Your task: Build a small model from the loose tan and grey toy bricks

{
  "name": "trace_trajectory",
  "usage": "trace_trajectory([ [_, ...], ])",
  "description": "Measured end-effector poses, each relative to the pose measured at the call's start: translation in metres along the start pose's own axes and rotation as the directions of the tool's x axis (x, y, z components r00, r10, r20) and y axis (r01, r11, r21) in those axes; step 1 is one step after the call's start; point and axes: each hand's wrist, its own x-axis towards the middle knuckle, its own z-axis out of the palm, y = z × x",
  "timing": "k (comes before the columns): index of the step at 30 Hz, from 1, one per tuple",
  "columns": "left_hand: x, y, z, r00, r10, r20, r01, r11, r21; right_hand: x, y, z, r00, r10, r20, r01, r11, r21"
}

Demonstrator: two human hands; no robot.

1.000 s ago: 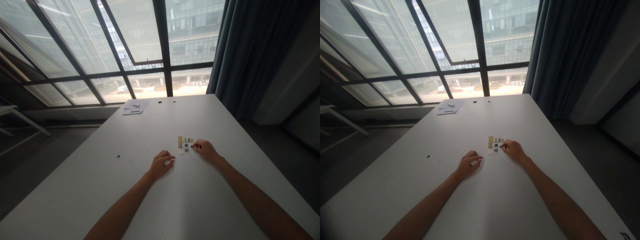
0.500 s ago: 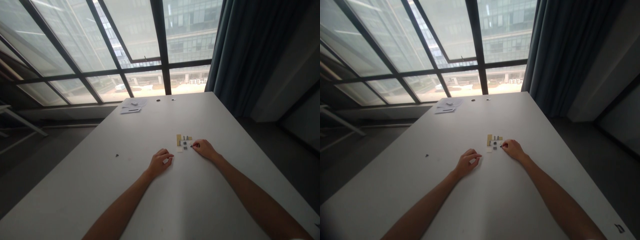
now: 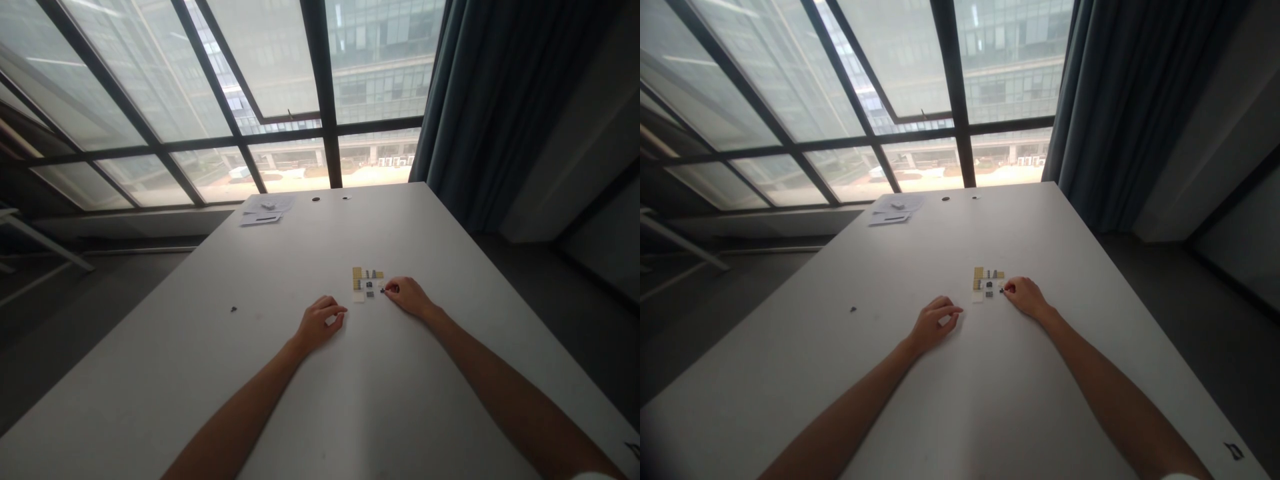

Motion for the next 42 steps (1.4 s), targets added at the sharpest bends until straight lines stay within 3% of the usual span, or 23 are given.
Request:
trace_trajectory([
  [8, -0.001, -0.002, 0.001, 1.0, -0.019, 0.012, 0.019, 1.0, 0.016, 0.0, -0.006, -0.008, 0.999, 0.017, 0.038, -0.016, 1.0, -0.023],
  [12, -0.001, -0.004, 0.002, 0.996, -0.077, 0.037, 0.075, 0.996, 0.04, -0.007, -0.03, -0.009, 0.996, 0.042, -0.072, -0.051, 0.989, -0.136],
  [16, -0.001, -0.002, 0.002, 0.974, -0.199, 0.108, 0.188, 0.976, 0.107, -0.023, -0.062, 0.006, 0.984, -0.13, -0.125, 0.112, 0.984, -0.141],
  [20, 0.0, 0.001, 0.002, 0.942, -0.305, 0.141, 0.279, 0.944, 0.177, -0.042, -0.077, 0.034, 0.941, -0.337, 0.005, 0.335, 0.934, -0.123],
  [25, 0.003, 0.003, 0.003, 0.915, -0.36, 0.184, 0.306, 0.914, 0.267, -0.052, -0.078, 0.054, 0.875, -0.46, 0.151, 0.475, 0.877, -0.08],
  [42, 0.004, 0.001, 0.004, 0.902, -0.383, 0.198, 0.332, 0.91, 0.247, -0.043, -0.071, 0.058, 0.906, -0.402, 0.13, 0.396, 0.915, 0.073],
])
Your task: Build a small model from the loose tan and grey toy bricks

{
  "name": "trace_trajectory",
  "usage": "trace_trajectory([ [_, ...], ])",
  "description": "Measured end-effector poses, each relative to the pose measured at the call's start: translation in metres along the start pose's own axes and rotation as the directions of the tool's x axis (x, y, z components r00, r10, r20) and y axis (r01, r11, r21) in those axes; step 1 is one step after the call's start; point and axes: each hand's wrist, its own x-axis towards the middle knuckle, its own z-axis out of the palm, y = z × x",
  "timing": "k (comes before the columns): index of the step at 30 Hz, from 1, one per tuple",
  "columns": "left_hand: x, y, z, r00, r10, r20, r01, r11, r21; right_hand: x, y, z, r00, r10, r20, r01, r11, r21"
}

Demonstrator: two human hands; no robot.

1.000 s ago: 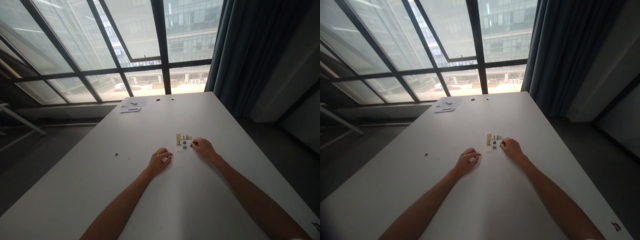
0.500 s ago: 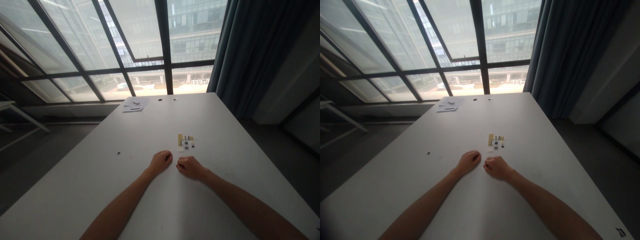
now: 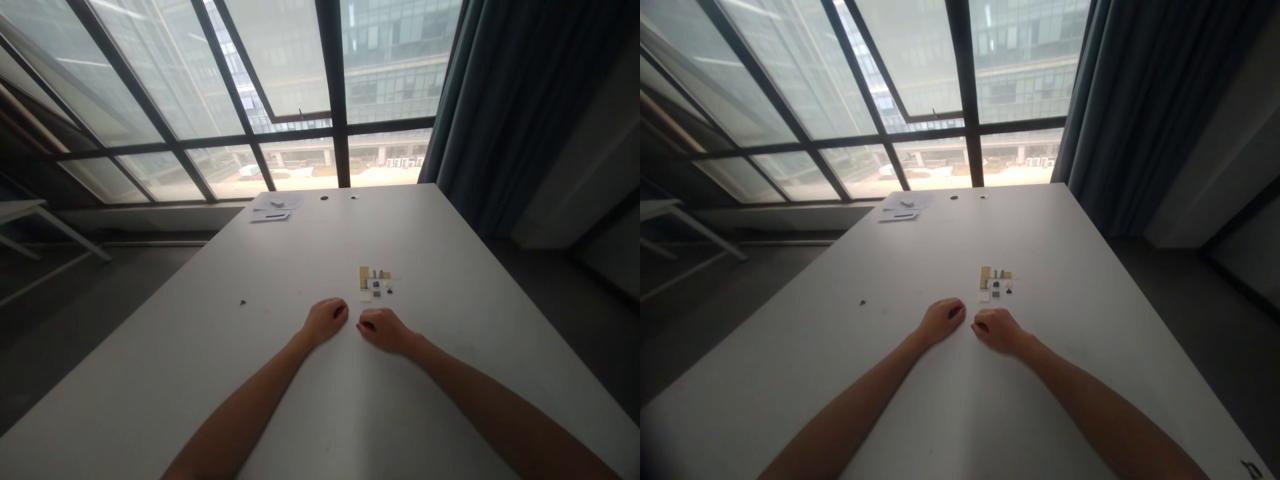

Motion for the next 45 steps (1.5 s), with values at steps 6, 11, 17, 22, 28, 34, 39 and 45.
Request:
trace_trajectory([
  [6, 0.0, 0.0, 0.0, 1.0, -0.014, -0.001, 0.014, 1.0, 0.003, 0.0, 0.001, 0.0, 1.0, 0.001, 0.001, -0.001, 1.0, 0.015],
  [11, 0.0, 0.0, 0.0, 1.0, -0.011, 0.004, 0.011, 1.0, 0.009, 0.0, 0.002, 0.001, 1.0, 0.002, 0.005, -0.002, 1.0, 0.012],
  [17, 0.001, 0.003, -0.002, 0.999, -0.031, 0.036, 0.03, 0.999, 0.014, -0.002, 0.001, -0.002, 1.0, 0.012, 0.019, -0.013, 1.0, 0.018],
  [22, 0.0, 0.004, -0.002, 0.999, -0.012, 0.037, 0.012, 1.0, -0.006, -0.002, 0.002, -0.001, 0.999, 0.013, 0.029, -0.013, 1.0, 0.019],
  [28, -0.001, 0.004, -0.005, 0.998, 0.02, 0.054, -0.019, 1.0, -0.014, -0.002, 0.002, -0.002, 0.999, 0.013, 0.04, -0.014, 1.0, 0.022],
  [34, 0.007, -0.011, -0.049, 0.999, -0.04, -0.032, 0.041, 0.998, 0.043, -0.004, 0.004, -0.001, 0.999, 0.009, 0.047, -0.01, 1.0, 0.027],
  [39, 0.006, -0.059, -0.112, 0.977, -0.194, -0.093, 0.203, 0.974, 0.1, -0.005, 0.008, 0.002, 0.998, -0.003, 0.062, 0.002, 1.0, 0.03],
  [45, -0.023, -0.146, -0.166, 0.914, -0.386, -0.125, 0.403, 0.901, 0.164, -0.005, 0.013, 0.006, 0.998, -0.001, 0.057, 0.0, 1.0, 0.02],
])
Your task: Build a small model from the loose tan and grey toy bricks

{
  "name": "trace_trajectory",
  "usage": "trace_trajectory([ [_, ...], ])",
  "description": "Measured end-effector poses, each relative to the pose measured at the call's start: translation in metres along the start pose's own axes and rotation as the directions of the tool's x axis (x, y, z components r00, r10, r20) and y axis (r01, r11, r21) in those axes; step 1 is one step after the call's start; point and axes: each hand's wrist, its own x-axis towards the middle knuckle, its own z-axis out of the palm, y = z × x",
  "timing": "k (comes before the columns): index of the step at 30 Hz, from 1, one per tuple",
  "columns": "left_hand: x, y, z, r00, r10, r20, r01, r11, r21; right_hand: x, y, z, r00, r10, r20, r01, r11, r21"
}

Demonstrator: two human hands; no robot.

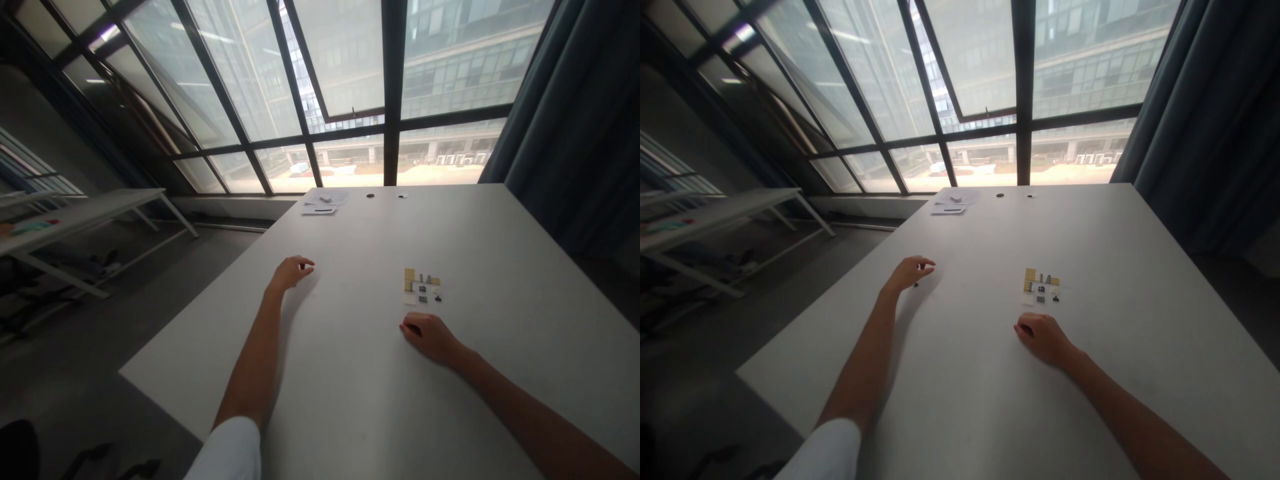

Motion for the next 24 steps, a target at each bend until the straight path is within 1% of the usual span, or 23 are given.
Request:
trace_trajectory([
  [2, -0.001, -0.027, -0.004, 0.999, -0.05, 0.021, 0.049, 0.997, 0.055, 0.0, 0.0, 0.0, 1.0, 0.0, 0.004, 0.0, 1.0, -0.006],
  [4, -0.004, -0.046, -0.003, 0.988, -0.136, 0.072, 0.129, 0.987, 0.091, 0.0, -0.001, -0.001, 1.0, 0.001, 0.011, -0.001, 1.0, -0.008],
  [6, -0.007, -0.058, 0.001, 0.972, -0.201, 0.119, 0.189, 0.976, 0.106, 0.0, 0.0, -0.001, 1.0, 0.003, 0.015, -0.003, 1.0, -0.009],
  [8, -0.007, -0.065, 0.006, 0.961, -0.232, 0.148, 0.216, 0.97, 0.112, -0.001, 0.0, -0.001, 1.0, 0.004, 0.015, -0.004, 1.0, -0.01],
  [12, -0.006, -0.07, 0.014, 0.947, -0.264, 0.183, 0.245, 0.962, 0.123, -0.001, 0.003, 0.0, 1.0, 0.007, 0.009, -0.006, 1.0, -0.007],
  [17, -0.004, -0.07, 0.017, 0.936, -0.295, 0.192, 0.272, 0.953, 0.136, -0.001, 0.004, 0.001, 1.0, 0.01, 0.008, -0.01, 1.0, -0.013],
  [24, -0.004, -0.07, 0.023, 0.938, -0.279, 0.206, 0.259, 0.958, 0.119, -0.001, 0.001, 0.0, 1.0, 0.014, 0.005, -0.014, 1.0, -0.014],
])
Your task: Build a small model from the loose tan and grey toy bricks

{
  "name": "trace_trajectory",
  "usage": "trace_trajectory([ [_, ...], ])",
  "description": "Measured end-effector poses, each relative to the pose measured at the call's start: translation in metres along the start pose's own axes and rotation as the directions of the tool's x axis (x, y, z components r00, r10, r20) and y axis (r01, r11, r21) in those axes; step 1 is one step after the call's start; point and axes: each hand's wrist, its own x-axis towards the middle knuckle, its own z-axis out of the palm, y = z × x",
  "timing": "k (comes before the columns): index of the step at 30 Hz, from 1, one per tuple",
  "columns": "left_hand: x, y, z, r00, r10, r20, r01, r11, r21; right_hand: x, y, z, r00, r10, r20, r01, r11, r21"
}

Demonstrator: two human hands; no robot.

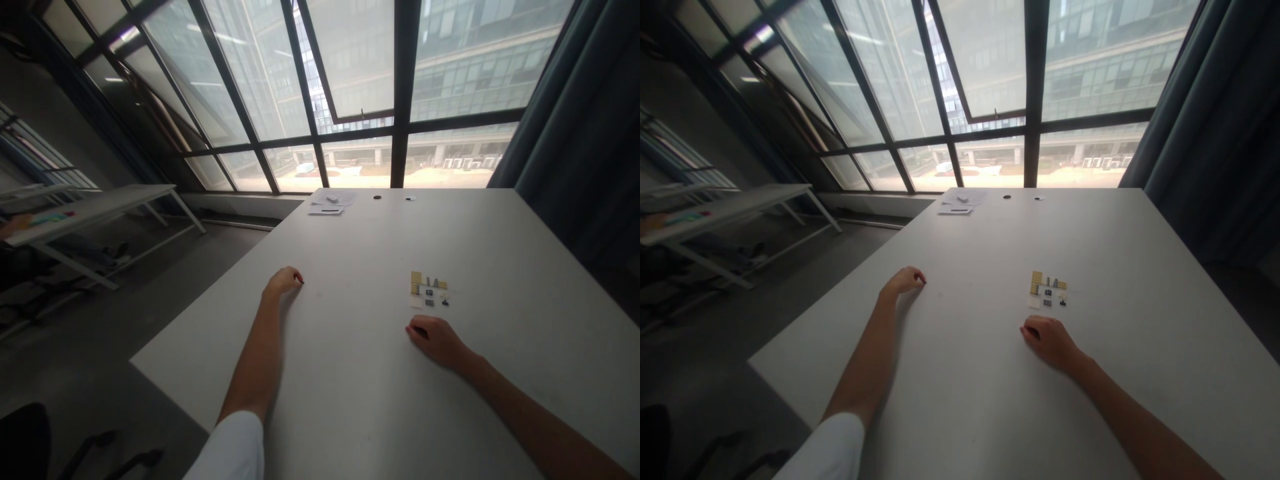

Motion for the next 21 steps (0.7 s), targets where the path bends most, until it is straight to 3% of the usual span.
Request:
trace_trajectory([
  [13, -0.002, 0.012, 0.0, 0.999, 0.041, 0.023, -0.04, 0.998, -0.054, 0.001, -0.003, -0.003, 1.0, 0.006, 0.002, -0.006, 1.0, 0.024],
  [18, -0.007, 0.027, 0.0, 0.998, 0.068, -0.006, -0.068, 0.996, -0.065, 0.001, -0.004, -0.003, 1.0, 0.001, -0.007, -0.001, 1.0, 0.017],
  [21, -0.012, 0.05, -0.001, 0.99, 0.142, -0.025, -0.143, 0.986, -0.087, 0.001, -0.004, -0.002, 1.0, -0.001, -0.001, 0.001, 1.0, 0.004],
])
